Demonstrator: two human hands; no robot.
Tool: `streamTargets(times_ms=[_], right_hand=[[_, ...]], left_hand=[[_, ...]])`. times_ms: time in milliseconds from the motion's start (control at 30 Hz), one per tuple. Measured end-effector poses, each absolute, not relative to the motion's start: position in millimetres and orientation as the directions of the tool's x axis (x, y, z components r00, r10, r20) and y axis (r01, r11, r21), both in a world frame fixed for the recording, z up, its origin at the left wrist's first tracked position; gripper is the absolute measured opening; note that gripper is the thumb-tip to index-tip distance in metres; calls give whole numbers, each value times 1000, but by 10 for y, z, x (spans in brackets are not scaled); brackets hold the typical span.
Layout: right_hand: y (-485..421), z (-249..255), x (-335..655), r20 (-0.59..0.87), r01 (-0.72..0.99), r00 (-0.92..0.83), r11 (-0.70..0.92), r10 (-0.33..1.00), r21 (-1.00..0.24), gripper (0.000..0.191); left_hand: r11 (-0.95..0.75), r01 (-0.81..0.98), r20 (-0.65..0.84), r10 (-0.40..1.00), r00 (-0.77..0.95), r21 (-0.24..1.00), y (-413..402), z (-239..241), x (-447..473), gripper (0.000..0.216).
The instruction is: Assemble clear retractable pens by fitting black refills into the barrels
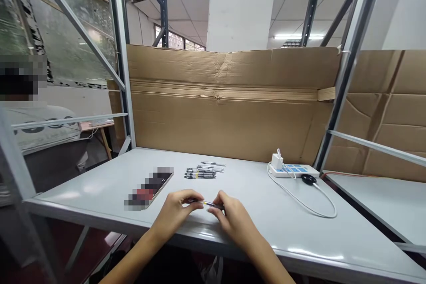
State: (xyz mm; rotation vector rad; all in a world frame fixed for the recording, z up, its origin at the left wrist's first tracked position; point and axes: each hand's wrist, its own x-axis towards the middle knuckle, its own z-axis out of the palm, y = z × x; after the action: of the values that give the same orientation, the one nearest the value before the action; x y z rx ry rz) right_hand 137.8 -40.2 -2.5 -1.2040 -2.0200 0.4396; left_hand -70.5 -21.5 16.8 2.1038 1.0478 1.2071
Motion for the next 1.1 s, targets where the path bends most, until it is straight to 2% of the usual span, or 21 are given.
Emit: streamTargets(times_ms=[167, 300, 367, 400, 500, 533, 700, 900, 967, 1033, 1100], right_hand=[[-456, 2, 1320, 343, 596, -289, 449, 894, -666, 45], [-493, -49, 1369, 381, 548, -272, 468, 884, -693, 21], [-492, -88, 1382, 385, 560, -260, 463, 886, -687, 19], [-487, -105, 1377, 375, 574, -261, 455, 890, -681, 24], [-469, -138, 1326, 347, 611, -253, 428, 903, -666, 44], [-465, -139, 1306, 344, 609, -257, 428, 903, -668, 45], [-468, -85, 1260, 396, 620, -236, 451, 887, -641, 22], [-463, -63, 1248, 285, 760, -271, 386, 919, -523, 31], [-466, -80, 1252, 243, 752, -299, 384, 923, -536, 36], [-467, -97, 1278, 228, 693, -320, 391, 920, -606, 38], [-461, -110, 1341, 248, 603, -310, 391, 918, -696, 31]], left_hand=[[-672, 374, 575, 741, 347, 639, -218, 156, -739, 10], [-584, 370, 491, 810, 321, 723, -228, 114, -737, 6], [-563, 360, 470, 823, 319, 744, -232, 77, -726, 7], [-579, 357, 483, 812, 327, 733, -232, 57, -723, 7], [-676, 364, 575, 736, 357, 640, -220, 16, -738, 10], [-698, 373, 599, 716, 358, 611, -211, 10, -748, 10], [-708, 428, 627, 702, 338, 562, -163, 0, -789, 10], [-807, 424, 709, 576, 407, 412, -170, -64, -800, 22], [-804, 410, 696, 585, 417, 430, -184, -79, -804, 20], [-777, 403, 661, 626, 412, 484, -186, -81, -813, 16], [-734, 408, 624, 678, 389, 543, -167, -71, -832, 13]])
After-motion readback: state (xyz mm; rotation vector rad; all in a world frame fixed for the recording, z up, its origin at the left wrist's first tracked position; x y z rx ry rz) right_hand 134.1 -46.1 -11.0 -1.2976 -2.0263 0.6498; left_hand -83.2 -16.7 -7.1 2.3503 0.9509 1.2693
